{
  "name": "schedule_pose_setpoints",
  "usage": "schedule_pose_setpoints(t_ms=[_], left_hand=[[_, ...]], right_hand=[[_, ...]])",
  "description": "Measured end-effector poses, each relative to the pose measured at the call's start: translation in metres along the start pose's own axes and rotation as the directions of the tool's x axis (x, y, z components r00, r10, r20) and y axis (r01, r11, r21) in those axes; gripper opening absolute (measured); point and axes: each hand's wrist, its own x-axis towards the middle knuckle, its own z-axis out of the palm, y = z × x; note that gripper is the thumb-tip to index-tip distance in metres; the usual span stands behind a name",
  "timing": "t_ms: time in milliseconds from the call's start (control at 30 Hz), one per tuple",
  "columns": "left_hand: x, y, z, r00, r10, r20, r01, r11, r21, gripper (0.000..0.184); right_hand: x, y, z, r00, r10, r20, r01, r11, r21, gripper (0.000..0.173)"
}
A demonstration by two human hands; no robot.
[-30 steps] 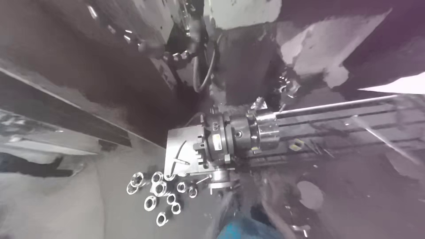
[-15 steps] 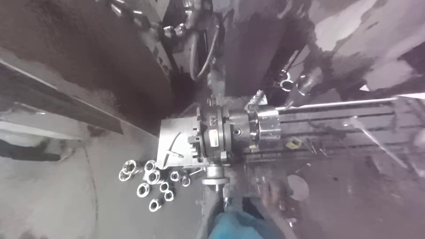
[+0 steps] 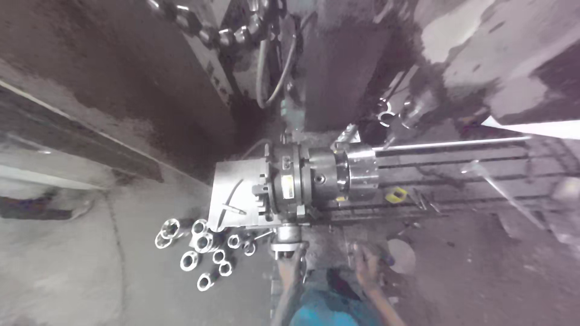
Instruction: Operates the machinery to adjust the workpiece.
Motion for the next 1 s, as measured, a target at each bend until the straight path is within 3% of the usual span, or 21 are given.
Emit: schedule_pose_setpoints(t_ms=[67, 167, 267, 433, 533, 700, 800, 933, 1000], left_hand=[[0.001, -0.002, -0.003, 1.000, 0.006, 0.001, -0.006, 1.000, -0.003, 0.076], [0.001, -0.007, -0.003, 1.000, 0.006, 0.023, -0.005, 0.999, -0.046, 0.060], [0.002, -0.005, -0.006, 0.995, -0.017, 0.094, 0.033, 0.985, -0.170, 0.059], [0.003, -0.006, -0.008, 0.993, -0.072, 0.091, 0.090, 0.975, -0.203, 0.054], [0.005, -0.009, -0.011, 0.992, -0.097, 0.086, 0.111, 0.979, -0.173, 0.055], [0.005, -0.004, -0.011, 0.992, -0.070, 0.109, 0.088, 0.981, -0.170, 0.064], [0.007, -0.008, -0.013, 0.990, -0.071, 0.119, 0.091, 0.982, -0.165, 0.070], [0.006, -0.007, -0.015, 0.993, -0.068, 0.099, 0.084, 0.982, -0.169, 0.072], [0.005, -0.006, -0.022, 0.990, -0.069, 0.119, 0.086, 0.986, -0.140, 0.087]], right_hand=[[-0.005, -0.008, -0.004, 0.998, 0.056, 0.037, -0.054, 0.998, -0.046, 0.036], [-0.011, -0.024, -0.013, 0.978, 0.164, 0.126, -0.158, 0.986, -0.063, 0.033], [-0.014, -0.005, -0.007, 0.991, 0.097, 0.094, -0.091, 0.994, -0.067, 0.036], [-0.015, -0.001, -0.006, 0.995, 0.043, 0.088, -0.031, 0.990, -0.135, 0.036], [-0.011, -0.008, 0.002, 0.991, 0.066, 0.118, -0.061, 0.997, -0.051, 0.032], [0.001, -0.028, 0.023, 0.935, 0.258, 0.243, -0.276, 0.960, 0.042, 0.039], [0.014, -0.037, 0.040, 0.949, 0.193, 0.249, -0.249, 0.944, 0.217, 0.034], [0.046, -0.058, 0.068, 0.976, 0.088, 0.199, -0.185, 0.815, 0.549, 0.027], [0.062, -0.074, 0.076, 0.974, -0.026, 0.224, -0.111, 0.809, 0.577, 0.026]])
